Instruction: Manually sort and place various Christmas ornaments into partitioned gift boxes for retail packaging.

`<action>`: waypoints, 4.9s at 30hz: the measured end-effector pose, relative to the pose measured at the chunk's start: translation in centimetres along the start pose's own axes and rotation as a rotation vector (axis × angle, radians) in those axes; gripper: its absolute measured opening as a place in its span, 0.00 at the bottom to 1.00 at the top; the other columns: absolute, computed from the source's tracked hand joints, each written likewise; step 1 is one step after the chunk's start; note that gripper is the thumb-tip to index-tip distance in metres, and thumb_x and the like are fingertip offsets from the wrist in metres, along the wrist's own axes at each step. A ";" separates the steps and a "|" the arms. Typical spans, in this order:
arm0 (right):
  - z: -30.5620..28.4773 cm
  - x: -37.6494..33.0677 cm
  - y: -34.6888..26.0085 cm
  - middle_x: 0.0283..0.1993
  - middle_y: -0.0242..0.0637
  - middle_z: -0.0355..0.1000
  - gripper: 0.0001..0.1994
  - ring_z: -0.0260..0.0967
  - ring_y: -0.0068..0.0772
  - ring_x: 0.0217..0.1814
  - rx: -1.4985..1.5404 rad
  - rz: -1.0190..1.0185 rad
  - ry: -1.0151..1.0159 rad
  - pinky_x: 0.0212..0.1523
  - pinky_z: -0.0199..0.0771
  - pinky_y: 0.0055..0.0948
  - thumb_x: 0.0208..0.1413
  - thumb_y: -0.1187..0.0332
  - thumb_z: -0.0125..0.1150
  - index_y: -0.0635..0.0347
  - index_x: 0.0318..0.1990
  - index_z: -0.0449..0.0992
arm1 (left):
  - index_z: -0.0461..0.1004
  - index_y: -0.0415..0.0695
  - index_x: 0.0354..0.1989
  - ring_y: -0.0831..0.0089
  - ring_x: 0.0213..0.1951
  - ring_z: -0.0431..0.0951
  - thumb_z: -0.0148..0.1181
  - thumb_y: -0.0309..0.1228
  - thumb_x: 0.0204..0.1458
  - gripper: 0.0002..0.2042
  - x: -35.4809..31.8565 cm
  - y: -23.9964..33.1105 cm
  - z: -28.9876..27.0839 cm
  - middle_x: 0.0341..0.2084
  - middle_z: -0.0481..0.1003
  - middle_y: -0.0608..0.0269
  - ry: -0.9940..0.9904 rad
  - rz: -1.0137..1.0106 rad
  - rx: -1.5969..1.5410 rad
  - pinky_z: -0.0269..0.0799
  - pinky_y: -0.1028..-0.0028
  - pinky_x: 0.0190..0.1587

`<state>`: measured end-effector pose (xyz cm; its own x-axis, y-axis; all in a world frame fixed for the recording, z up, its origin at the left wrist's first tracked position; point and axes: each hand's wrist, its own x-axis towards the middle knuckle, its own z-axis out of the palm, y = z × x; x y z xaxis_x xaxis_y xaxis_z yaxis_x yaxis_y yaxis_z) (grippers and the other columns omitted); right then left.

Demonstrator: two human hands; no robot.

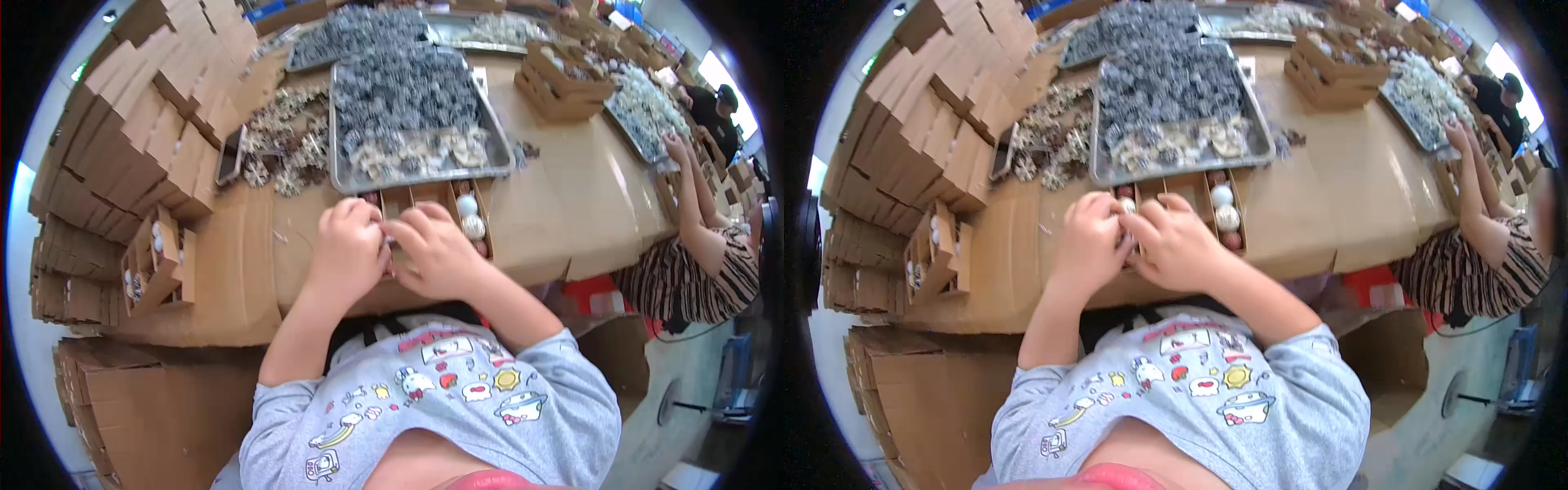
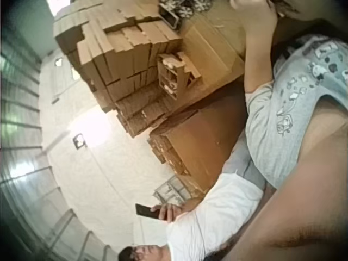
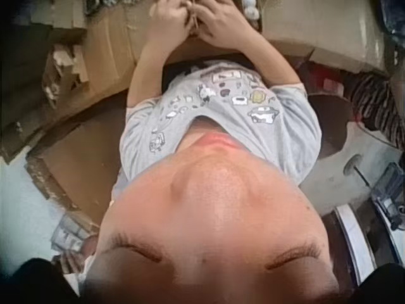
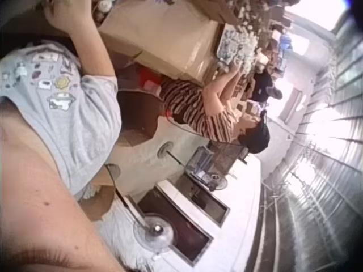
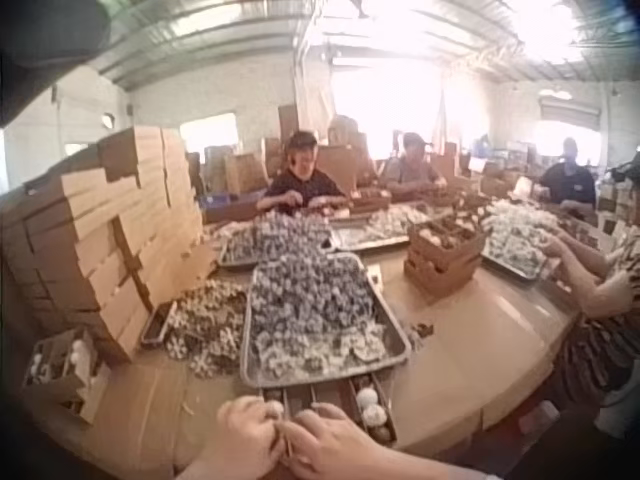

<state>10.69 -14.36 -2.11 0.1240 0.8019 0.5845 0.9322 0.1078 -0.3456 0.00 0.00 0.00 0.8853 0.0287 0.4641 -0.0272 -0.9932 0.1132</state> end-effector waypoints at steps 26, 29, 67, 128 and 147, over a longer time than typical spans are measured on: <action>-0.6 -3.9 6.2 0.30 0.35 0.74 0.07 0.70 0.38 0.43 0.124 -0.014 -0.498 0.66 0.40 0.58 0.38 0.68 0.55 0.56 0.22 0.79 | 0.67 0.40 0.48 0.51 0.49 0.66 0.64 0.27 0.40 0.24 -1.7 3.0 8.2 0.46 0.67 0.52 -0.028 0.102 -0.295 0.63 0.58 0.53; -1.3 -5.2 6.0 0.30 0.33 0.74 0.05 0.66 0.36 0.48 0.129 0.010 -0.419 0.65 0.39 0.62 0.38 0.70 0.57 0.58 0.23 0.78 | 0.68 0.40 0.44 0.51 0.48 0.67 0.62 0.26 0.42 0.19 -1.1 3.5 8.5 0.45 0.68 0.52 -0.065 0.112 -0.319 0.63 0.58 0.51; -0.2 -7.2 7.4 0.37 0.40 0.72 0.06 0.68 0.42 0.44 0.009 0.405 0.283 0.47 0.66 0.37 0.43 0.79 0.58 0.62 0.31 0.75 | 0.48 0.43 0.66 0.57 0.67 0.44 0.52 0.57 0.48 0.42 -1.5 2.8 7.1 0.66 0.46 0.50 -0.503 0.044 -0.125 0.38 0.47 0.64; 13.3 19.7 -0.5 0.41 0.44 0.73 0.23 0.68 0.37 0.51 1.241 0.221 -0.669 0.56 0.63 0.37 0.65 0.57 0.37 0.72 0.47 0.70 | 0.68 0.40 0.45 0.78 0.33 0.74 0.49 0.32 0.58 0.11 -9.6 -12.7 -1.7 0.32 0.72 0.63 -0.094 -0.883 -1.125 0.69 0.76 0.35; 17.8 22.5 13.5 0.55 0.39 0.66 0.24 0.59 0.41 0.61 -0.398 0.205 -0.671 0.58 0.53 0.55 0.44 0.57 0.60 0.48 0.52 0.72 | 0.73 0.47 0.36 0.79 0.20 0.66 0.46 0.44 0.59 0.15 -13.1 -12.4 3.2 0.26 0.73 0.69 1.002 -0.955 -2.438 0.63 0.74 0.29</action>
<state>20.00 15.56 -6.65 0.1933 0.9785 -0.0716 0.9799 -0.1962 -0.0367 -9.79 11.56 -10.34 0.6977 0.6755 -0.2384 -0.6594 0.7357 0.1550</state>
